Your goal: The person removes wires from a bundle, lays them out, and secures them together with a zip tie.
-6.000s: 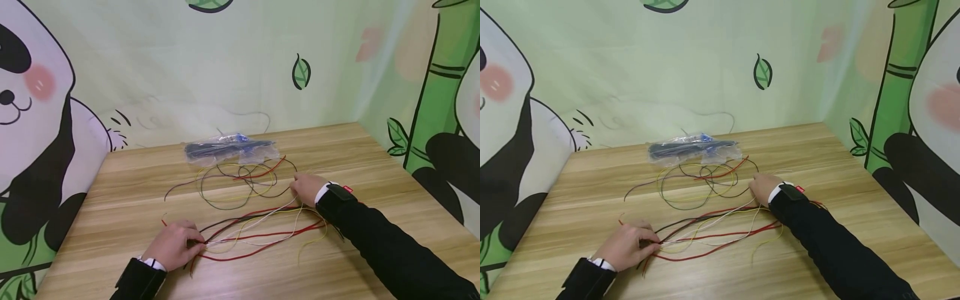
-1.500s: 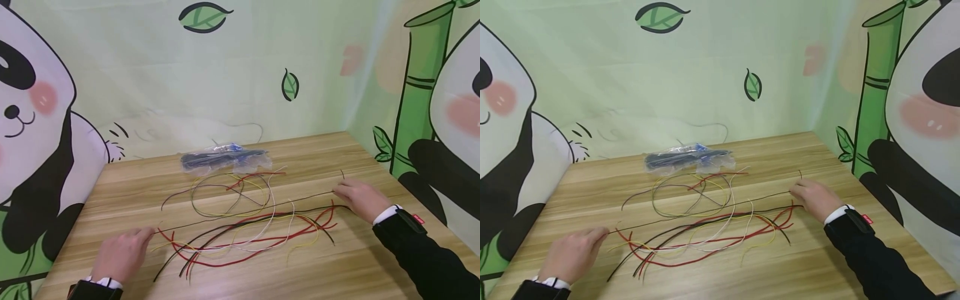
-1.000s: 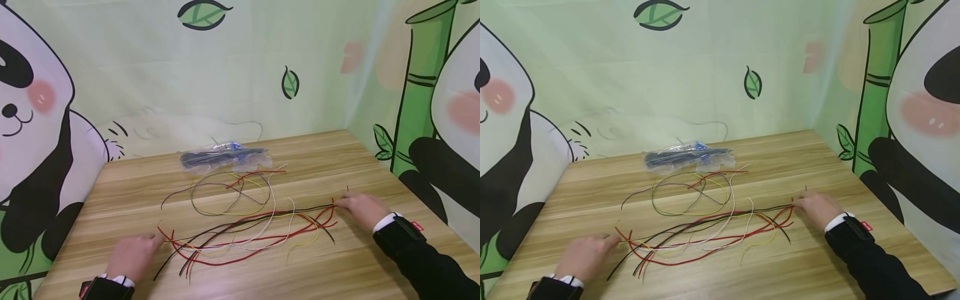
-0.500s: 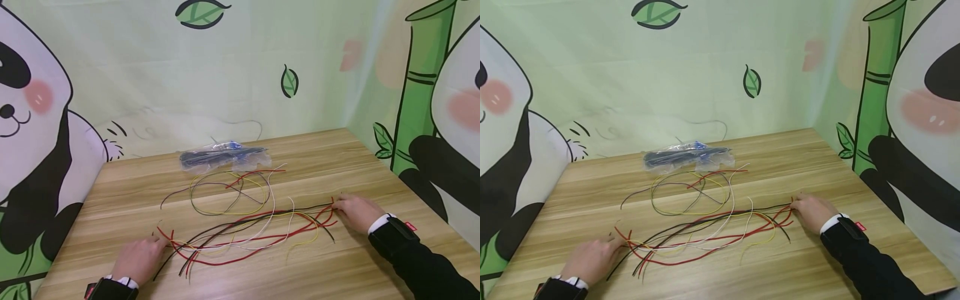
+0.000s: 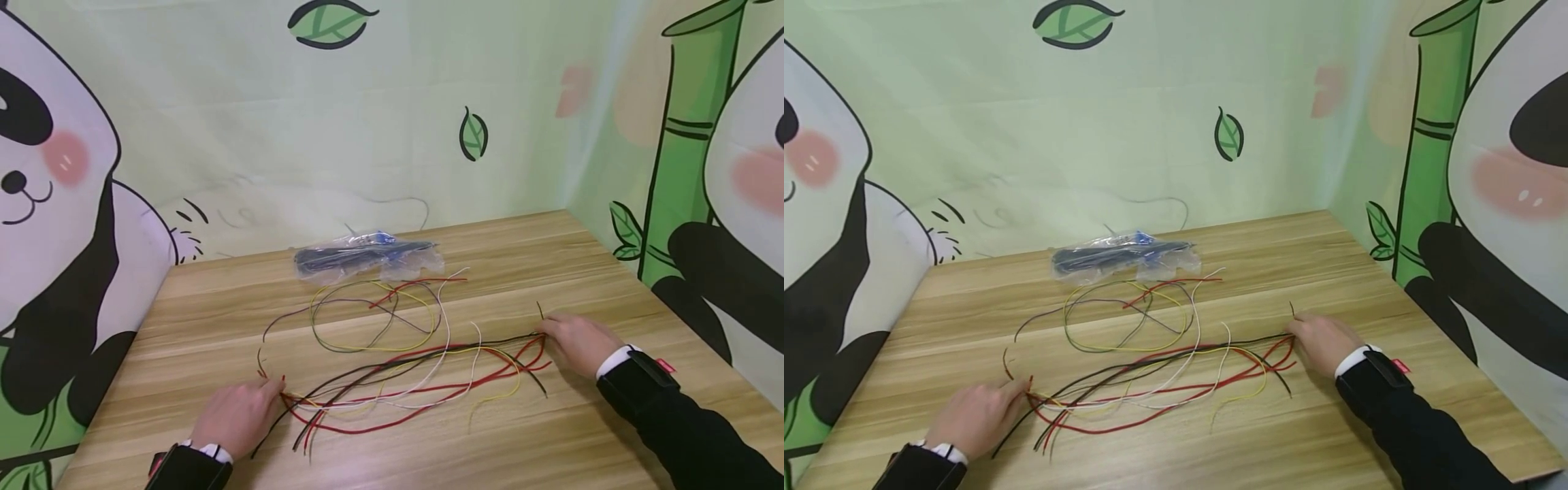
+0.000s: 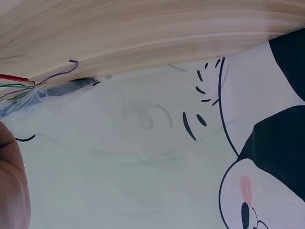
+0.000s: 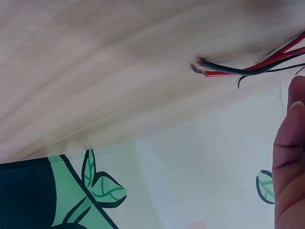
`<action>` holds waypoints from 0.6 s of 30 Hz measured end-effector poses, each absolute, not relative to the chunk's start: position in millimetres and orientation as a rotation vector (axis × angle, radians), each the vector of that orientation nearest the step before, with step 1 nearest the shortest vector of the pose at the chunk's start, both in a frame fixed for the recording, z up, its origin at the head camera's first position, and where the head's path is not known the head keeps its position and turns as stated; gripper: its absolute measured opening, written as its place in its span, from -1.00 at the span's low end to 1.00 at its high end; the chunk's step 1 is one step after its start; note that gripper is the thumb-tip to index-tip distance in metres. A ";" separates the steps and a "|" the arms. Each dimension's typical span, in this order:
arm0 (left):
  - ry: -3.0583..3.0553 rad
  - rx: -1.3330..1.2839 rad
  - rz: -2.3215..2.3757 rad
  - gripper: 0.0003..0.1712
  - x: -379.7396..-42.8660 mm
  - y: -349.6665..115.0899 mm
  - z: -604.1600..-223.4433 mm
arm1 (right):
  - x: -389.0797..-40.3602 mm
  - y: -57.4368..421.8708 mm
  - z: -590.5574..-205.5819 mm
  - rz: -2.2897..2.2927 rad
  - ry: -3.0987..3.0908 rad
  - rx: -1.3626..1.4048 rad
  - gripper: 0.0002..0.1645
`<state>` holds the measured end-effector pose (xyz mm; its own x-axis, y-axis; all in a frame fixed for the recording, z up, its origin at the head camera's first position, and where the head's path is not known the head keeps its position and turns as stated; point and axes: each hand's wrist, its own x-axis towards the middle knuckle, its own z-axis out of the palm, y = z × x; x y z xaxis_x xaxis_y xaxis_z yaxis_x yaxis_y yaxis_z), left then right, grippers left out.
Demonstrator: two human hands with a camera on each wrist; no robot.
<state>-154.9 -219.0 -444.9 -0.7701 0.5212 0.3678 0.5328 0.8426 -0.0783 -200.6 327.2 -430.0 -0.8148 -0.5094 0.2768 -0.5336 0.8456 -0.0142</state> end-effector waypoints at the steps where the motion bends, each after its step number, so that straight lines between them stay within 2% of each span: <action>1: -2.640 -0.789 -0.043 -0.80 -155.4 -218.2 -444.5 | -201.6 326.3 -429.6 0.137 -2.755 0.801 -0.70; 18: -2.707 -0.804 -0.047 -0.77 -166.5 -195.0 -438.0 | -219.9 298.2 -422.8 0.142 -2.793 0.820 -0.70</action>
<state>-166.5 -195.0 -438.0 -0.7922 0.5267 0.3084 0.5370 0.8416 -0.0579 -219.9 298.2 -422.8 -0.8181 -0.5212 0.2429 -0.5431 0.8392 -0.0287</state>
